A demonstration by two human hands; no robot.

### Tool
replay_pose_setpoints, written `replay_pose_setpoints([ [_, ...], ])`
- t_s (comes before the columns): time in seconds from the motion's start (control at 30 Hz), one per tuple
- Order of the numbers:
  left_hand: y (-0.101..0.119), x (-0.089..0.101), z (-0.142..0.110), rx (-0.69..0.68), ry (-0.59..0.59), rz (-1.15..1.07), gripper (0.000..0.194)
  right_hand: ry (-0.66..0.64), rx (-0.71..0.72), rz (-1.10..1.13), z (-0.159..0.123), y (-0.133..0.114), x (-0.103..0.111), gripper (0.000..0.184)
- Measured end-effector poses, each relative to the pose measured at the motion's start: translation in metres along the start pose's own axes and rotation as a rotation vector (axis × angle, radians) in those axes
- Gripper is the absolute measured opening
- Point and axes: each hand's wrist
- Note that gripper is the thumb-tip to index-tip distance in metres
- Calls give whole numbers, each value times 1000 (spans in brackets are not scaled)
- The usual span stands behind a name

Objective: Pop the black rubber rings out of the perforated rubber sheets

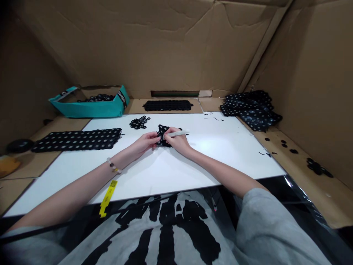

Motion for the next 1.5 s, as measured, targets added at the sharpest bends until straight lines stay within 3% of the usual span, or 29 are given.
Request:
replay_pose_setpoints([
  [0.13,7,0,-2,-2,36,113,42,-21,-41,132,2,-2,2,15],
  [0.3,18,1,-8,33,-29,149,48,-17,-138,209,5,-5,8,12],
  [0.57,6,7,-2,-16,10,156,46,-97,-217,223,4,-12,11,12],
  [1.17,4,2,-2,14,70,35,44,-74,-189,148,-4,-15,6,10],
  [1.4,5,1,-3,50,113,-2,49,-44,11,-81,-15,-17,-3,10],
  [1.5,6,3,-2,66,119,-11,53,-34,35,-111,-11,-12,-4,11],
])
Point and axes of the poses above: each hand's wrist, its own z-axis towards the middle knuckle, its own x-axis out of the back of the hand, y = z × x, and after that the axes turned 1 degree about z, right-handed
